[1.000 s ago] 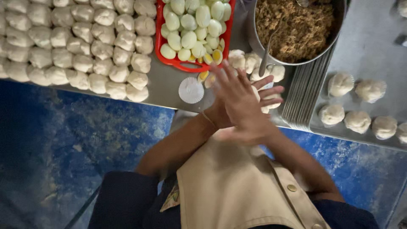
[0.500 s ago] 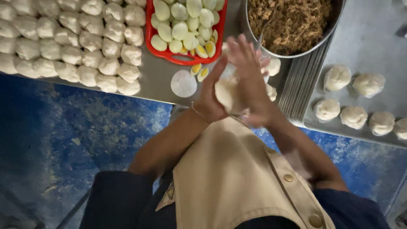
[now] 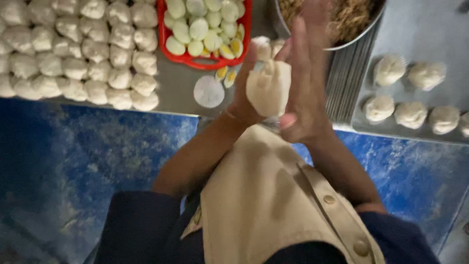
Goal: The person prepares filled dough buns by hand, placing fillings into flattened dough, pinching the edges to seal them, and setting the completed buns into paper liners on a tray.
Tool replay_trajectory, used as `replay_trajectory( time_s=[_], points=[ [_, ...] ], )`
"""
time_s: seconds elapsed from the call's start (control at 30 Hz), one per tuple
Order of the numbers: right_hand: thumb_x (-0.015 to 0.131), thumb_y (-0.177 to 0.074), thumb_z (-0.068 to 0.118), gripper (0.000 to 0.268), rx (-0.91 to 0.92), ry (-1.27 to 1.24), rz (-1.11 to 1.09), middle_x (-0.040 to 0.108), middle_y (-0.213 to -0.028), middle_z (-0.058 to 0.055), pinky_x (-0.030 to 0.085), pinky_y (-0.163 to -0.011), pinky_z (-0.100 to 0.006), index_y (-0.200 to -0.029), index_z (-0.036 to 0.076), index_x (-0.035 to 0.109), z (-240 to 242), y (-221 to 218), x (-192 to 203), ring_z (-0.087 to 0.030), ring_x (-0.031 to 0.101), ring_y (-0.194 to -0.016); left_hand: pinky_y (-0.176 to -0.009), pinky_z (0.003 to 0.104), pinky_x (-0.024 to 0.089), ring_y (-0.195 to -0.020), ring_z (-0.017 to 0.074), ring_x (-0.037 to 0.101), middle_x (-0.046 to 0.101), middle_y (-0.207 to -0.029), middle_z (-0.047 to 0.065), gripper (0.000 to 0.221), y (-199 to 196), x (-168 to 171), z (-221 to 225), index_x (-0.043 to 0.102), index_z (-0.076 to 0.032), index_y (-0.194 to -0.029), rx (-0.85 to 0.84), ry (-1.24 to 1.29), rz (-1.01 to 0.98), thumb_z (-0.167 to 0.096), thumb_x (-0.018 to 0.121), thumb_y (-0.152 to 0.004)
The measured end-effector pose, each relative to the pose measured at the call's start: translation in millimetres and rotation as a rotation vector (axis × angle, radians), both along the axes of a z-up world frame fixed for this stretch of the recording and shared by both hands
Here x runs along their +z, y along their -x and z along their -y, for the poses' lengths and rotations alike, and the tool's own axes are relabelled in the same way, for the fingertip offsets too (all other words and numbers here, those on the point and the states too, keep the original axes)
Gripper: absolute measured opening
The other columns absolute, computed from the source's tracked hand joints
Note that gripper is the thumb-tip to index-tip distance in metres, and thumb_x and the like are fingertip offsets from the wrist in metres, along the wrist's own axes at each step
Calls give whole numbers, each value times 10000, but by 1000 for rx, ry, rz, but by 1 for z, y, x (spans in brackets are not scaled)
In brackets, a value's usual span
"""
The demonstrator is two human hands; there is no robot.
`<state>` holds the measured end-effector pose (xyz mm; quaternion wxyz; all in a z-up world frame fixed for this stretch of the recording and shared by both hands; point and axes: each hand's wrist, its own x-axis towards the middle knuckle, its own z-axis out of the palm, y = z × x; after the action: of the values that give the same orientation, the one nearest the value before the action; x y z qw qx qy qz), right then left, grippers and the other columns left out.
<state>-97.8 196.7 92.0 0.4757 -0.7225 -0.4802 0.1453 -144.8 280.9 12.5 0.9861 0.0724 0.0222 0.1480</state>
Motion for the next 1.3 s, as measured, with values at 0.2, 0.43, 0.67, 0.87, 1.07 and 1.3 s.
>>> replay_trajectory(
  time_s=[0.2,0.43,0.67,0.87,1.07,1.3],
  points=[
    [256,-932,872,1049,48,78,378,-6,-1729,-248,-68,-1272,-589,-1699,162,160,-12,10,-24,-438,-66,-1621,-1277,544,160,-1561,369,223,292,-1673,137,856,-31,62,30,337,-177,-1555,721,-11,191,-765,437,-940],
    [176,-1030,791,941,-109,116,214,82,-1801,-108,56,-1341,-478,-1725,164,86,2,-2,-9,-282,41,-1637,-1288,491,301,-1518,292,405,460,-1599,41,610,-3,39,-21,346,-188,-1500,-212,296,-184,-581,465,-1050],
    [292,-1070,584,840,58,-86,-74,152,-1777,-113,273,-1188,-386,-1695,75,55,7,-13,-9,-243,258,-1545,-1092,430,495,-1272,279,569,525,-1446,109,608,13,5,-18,442,-95,-1463,-400,382,385,-595,460,-1117],
    [444,-1090,349,794,-131,-101,-411,144,-1767,-118,327,-1145,-334,-1671,41,-2,9,-38,-21,-214,320,-1522,-1146,515,457,-1392,315,484,451,-1522,99,635,19,2,-23,446,-155,-1421,-405,369,157,-666,509,-1048],
    [547,-1065,392,910,30,-242,-31,53,-1762,-68,187,-1266,-335,-1703,73,-18,-2,12,-15,-196,168,-1589,-1212,576,404,-1505,348,392,366,-1608,119,741,20,14,-23,420,-170,-1440,-365,419,170,-738,539,-979],
    [552,-1055,428,926,-9,-206,103,36,-1760,-56,164,-1280,-344,-1710,105,-17,2,7,-6,-191,134,-1596,-1298,559,292,-1542,329,342,266,-1718,191,1027,13,25,-27,254,-64,-1651,-549,367,39,-794,446,-954]
  ],
)
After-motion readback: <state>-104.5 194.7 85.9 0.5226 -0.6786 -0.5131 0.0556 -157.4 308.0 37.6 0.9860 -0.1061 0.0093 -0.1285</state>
